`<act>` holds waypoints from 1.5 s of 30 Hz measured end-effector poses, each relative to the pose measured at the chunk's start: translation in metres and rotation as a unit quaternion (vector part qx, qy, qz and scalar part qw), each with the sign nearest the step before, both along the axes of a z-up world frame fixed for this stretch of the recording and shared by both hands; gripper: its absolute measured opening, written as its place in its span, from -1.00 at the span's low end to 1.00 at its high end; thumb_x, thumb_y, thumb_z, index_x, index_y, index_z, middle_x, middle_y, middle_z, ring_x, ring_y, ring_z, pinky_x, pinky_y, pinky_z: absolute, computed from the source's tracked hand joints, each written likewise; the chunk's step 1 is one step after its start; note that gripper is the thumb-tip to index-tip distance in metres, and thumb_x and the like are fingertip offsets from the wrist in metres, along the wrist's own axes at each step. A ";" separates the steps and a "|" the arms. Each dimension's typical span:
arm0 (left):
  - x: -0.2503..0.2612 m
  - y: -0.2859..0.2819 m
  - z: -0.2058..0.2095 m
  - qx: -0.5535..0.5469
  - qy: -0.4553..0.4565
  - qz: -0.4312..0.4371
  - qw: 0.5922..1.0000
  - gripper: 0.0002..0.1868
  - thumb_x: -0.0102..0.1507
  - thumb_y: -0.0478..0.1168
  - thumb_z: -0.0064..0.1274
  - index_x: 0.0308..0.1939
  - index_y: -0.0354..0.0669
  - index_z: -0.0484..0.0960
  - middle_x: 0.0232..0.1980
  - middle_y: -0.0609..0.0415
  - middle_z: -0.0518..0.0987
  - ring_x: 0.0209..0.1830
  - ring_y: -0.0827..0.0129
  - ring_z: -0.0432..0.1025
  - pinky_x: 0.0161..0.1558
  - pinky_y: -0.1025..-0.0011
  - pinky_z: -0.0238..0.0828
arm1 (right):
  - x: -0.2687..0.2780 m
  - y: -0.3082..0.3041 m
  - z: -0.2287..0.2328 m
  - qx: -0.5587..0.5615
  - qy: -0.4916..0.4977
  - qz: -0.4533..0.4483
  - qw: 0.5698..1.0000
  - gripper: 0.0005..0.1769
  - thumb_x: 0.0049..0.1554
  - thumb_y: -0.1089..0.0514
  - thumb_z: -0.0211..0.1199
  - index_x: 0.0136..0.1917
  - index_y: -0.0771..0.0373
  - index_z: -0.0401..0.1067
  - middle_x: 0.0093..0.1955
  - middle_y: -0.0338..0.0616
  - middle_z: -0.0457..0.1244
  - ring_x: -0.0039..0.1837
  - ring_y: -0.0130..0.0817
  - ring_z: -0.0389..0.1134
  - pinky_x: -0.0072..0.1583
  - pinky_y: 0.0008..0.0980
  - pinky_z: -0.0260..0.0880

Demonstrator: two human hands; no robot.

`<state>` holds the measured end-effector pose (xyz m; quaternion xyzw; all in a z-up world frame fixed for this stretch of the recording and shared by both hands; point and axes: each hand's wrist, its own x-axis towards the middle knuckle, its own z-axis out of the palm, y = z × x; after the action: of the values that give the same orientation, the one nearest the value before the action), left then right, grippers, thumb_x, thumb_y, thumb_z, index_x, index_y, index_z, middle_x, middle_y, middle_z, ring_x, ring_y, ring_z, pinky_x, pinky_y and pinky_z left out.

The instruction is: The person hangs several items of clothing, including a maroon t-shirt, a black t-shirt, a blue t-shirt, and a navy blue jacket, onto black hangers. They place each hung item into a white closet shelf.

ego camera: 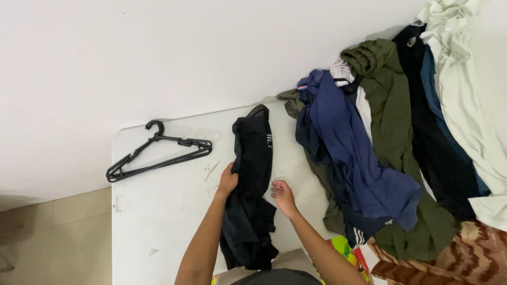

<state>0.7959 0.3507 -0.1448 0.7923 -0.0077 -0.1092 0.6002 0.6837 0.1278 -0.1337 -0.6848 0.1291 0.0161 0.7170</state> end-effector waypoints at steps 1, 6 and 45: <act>0.001 -0.004 0.000 0.047 0.020 0.011 0.999 -0.40 0.16 -0.37 -0.20 0.31 -0.18 0.53 0.16 -0.32 0.64 0.27 -0.13 0.48 0.28 0.20 0.35 | 0.005 -0.003 -0.004 0.020 -0.009 -0.035 0.999 -0.70 0.17 0.41 -0.07 0.14 0.29 0.32 0.17 -0.14 0.28 0.14 -0.30 0.42 0.09 -0.33 0.52; -0.008 -0.043 0.002 0.043 0.031 0.001 0.999 -0.36 0.14 -0.32 -0.09 0.35 -0.30 0.41 0.20 -0.42 0.53 0.27 -0.19 0.39 0.29 0.17 0.27 | 0.022 0.004 -0.007 0.174 0.169 -0.104 0.965 -0.77 0.23 0.37 0.01 0.17 0.23 0.22 0.06 0.01 0.26 0.05 -0.05 0.37 0.06 -0.08 0.45; -0.096 -0.045 0.051 0.121 -0.068 -0.103 0.985 -0.26 0.19 0.03 0.36 0.21 -0.50 0.47 0.17 -0.38 0.52 0.22 -0.18 0.40 0.17 0.15 0.31 | -0.007 -0.055 0.043 0.308 0.346 0.023 0.886 0.06 0.05 -0.62 -0.01 0.50 0.18 0.27 0.44 -0.02 0.25 0.38 -0.08 0.28 0.34 -0.05 0.28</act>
<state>0.7000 0.3053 -0.0938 0.8595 -0.1169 -0.1162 0.4839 0.6763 0.0724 -0.0902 -0.3836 0.3417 0.3071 0.8011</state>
